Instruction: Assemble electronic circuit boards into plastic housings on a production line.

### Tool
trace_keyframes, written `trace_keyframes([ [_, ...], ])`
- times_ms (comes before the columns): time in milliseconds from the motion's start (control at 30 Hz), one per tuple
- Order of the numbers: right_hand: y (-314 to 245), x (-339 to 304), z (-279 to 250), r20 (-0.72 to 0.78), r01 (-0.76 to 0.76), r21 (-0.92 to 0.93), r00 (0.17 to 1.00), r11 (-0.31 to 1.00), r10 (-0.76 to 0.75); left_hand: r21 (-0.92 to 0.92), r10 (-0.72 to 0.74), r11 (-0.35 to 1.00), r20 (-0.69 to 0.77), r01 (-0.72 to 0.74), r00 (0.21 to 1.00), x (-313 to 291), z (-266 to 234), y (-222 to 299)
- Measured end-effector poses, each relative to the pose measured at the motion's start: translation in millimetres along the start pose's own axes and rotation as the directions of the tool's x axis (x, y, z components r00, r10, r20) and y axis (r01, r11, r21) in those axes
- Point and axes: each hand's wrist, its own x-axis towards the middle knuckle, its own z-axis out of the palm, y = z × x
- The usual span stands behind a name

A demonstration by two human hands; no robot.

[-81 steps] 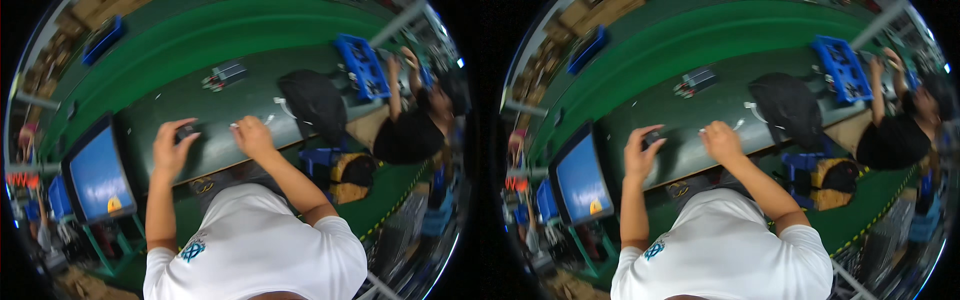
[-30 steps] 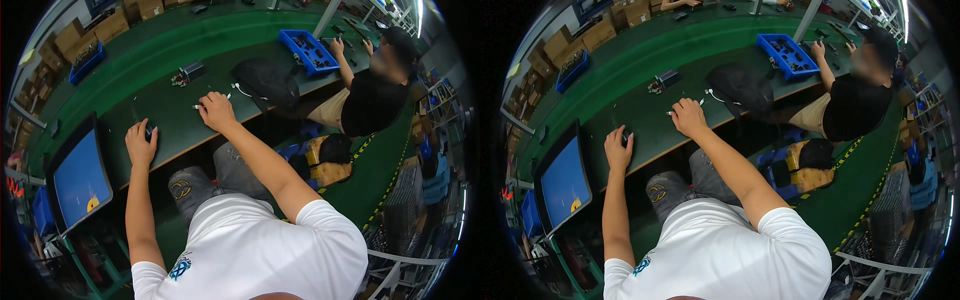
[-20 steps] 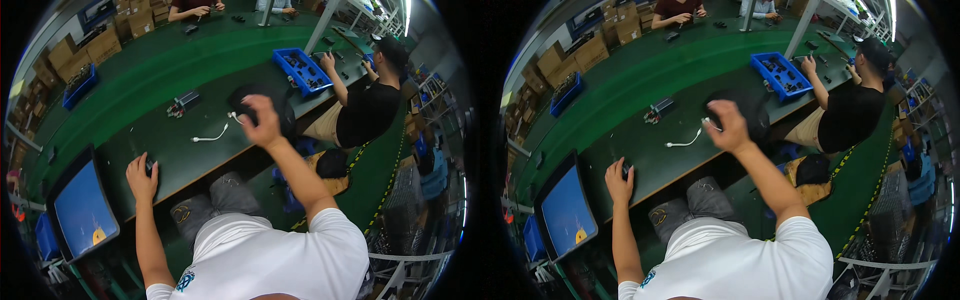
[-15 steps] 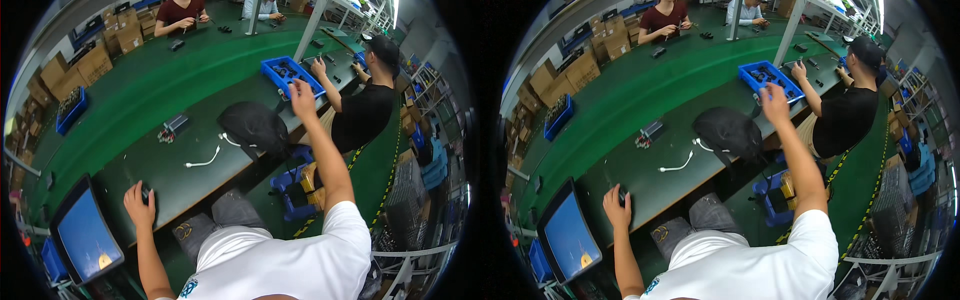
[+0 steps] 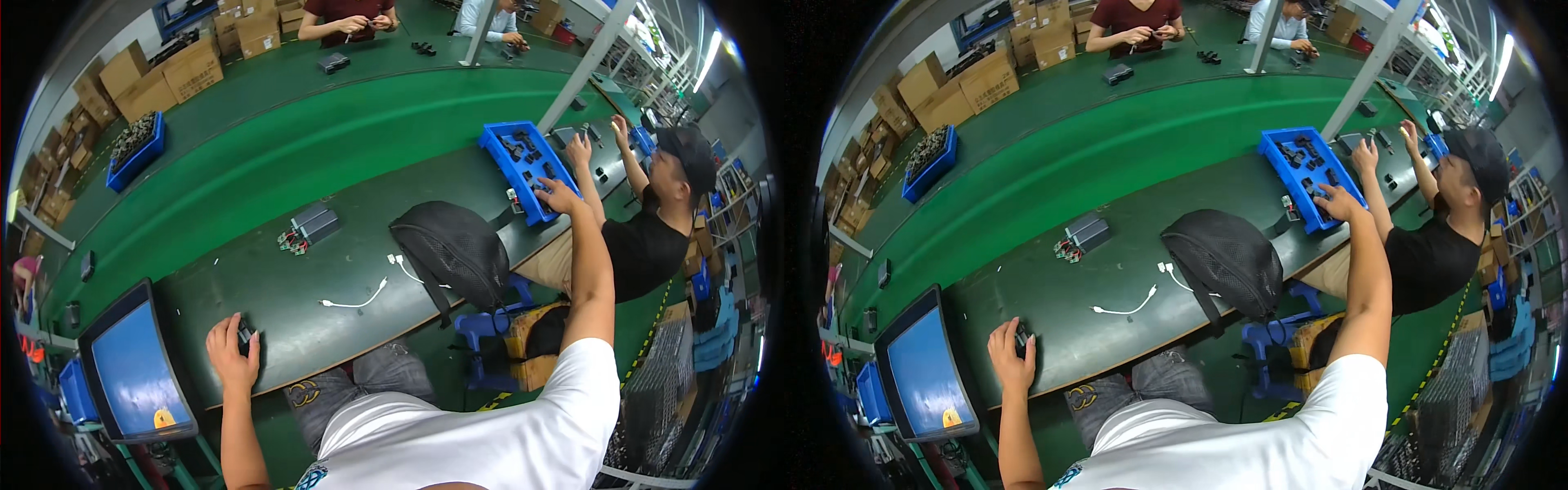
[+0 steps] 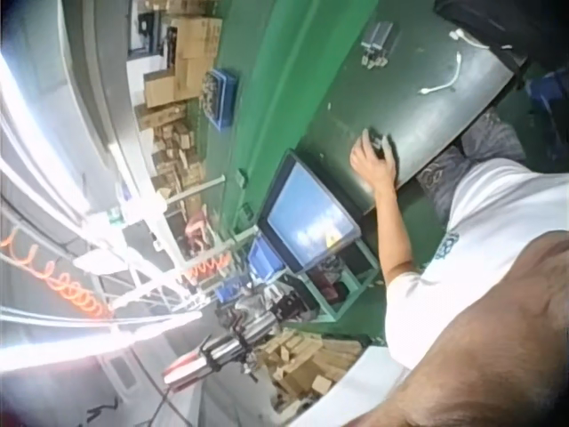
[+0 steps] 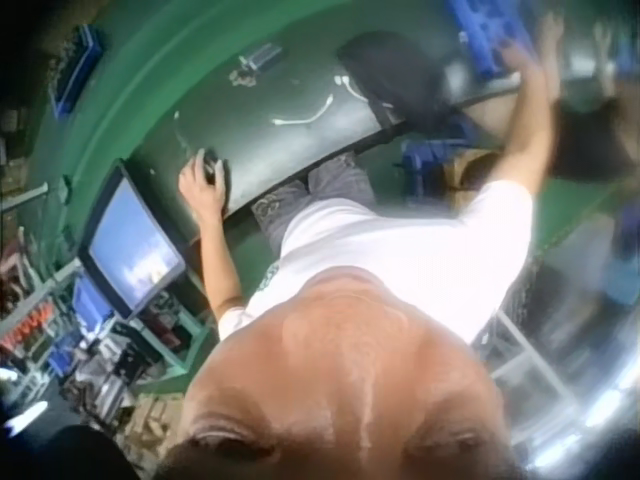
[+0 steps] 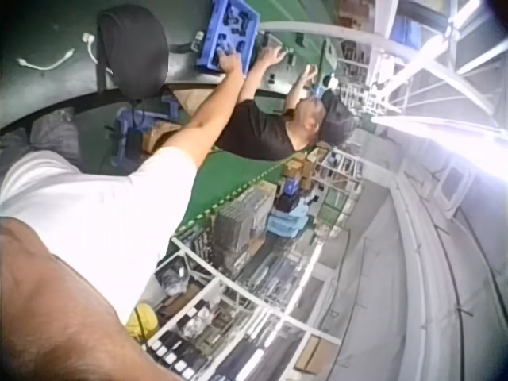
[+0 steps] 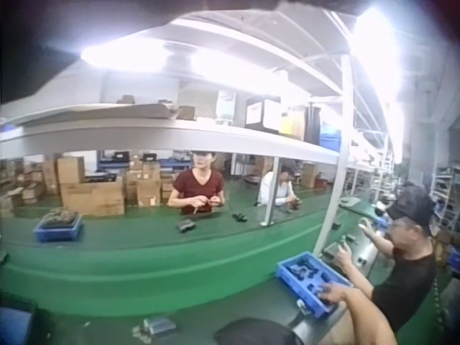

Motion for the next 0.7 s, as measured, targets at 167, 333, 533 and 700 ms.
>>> trace_keyframes([
  [167, -18.6, -7.6, 19.5, -0.160, -0.100, -0.146, 0.984, 0.984, 0.076, -0.027, 0.011, 1.000, -0.003, -0.012, 1.000, 2.9, 0.3, 3.5],
  [333, -29.5, -16.7, 22.2, -0.250, -0.019, -0.069, 0.968, 0.997, 0.001, -0.016, 0.013, 1.000, -0.006, -0.013, 1.000, 2.0, 0.4, 2.4],
  [533, -50.7, -22.1, 17.0, -0.171, 0.042, 0.039, 0.985, 0.998, -0.035, -0.010, 0.019, 1.000, -0.008, -0.019, 1.000, -1.2, -1.8, 1.4],
  [700, -5.0, 27.9, 54.2, -0.270, 0.358, 0.063, 0.905, 0.932, -0.329, -0.006, 0.016, 1.000, 0.000, -0.016, 1.000, -0.6, 1.6, 0.1],
])
